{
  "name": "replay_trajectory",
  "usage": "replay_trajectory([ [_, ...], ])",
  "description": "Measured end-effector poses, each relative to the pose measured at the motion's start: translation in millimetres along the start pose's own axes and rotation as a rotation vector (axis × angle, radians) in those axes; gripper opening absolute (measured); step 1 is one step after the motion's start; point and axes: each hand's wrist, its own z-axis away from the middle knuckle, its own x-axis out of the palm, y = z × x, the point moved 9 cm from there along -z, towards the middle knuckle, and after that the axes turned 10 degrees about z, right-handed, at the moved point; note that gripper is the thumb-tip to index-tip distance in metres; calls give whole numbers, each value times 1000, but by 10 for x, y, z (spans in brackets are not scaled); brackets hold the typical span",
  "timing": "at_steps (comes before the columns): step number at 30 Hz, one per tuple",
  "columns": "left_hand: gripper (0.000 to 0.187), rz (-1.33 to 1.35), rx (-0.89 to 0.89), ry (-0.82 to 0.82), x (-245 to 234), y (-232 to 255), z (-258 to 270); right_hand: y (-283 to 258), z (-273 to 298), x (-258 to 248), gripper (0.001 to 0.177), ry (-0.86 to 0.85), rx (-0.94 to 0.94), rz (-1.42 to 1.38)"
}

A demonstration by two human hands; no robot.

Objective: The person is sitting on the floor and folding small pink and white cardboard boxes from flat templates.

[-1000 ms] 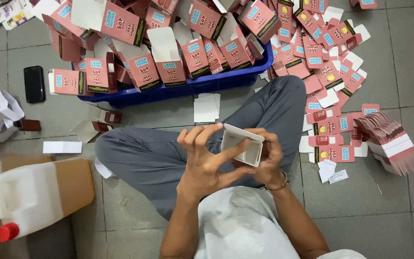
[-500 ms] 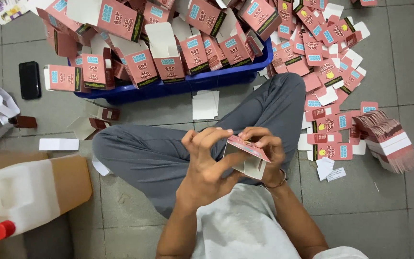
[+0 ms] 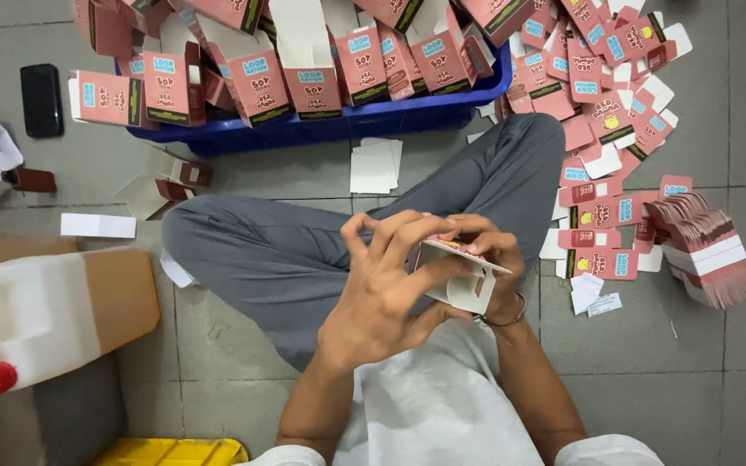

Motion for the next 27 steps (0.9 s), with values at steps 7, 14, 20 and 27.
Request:
replay_trajectory([
  [7,45,36,-21,20,2,-50,20,121,112,-76,54,4,13,68],
  [14,37,137,-30,-32,-13,-71,27,81,46,-61,51,-21,0,35],
  [20,29,130,-25,-35,-44,-52,7,-37,-89,-98,49,-1,-27,169],
  [27,33,-228,-59,-66,-51,105,-19,42,-38,-145,38,72,21,100],
])
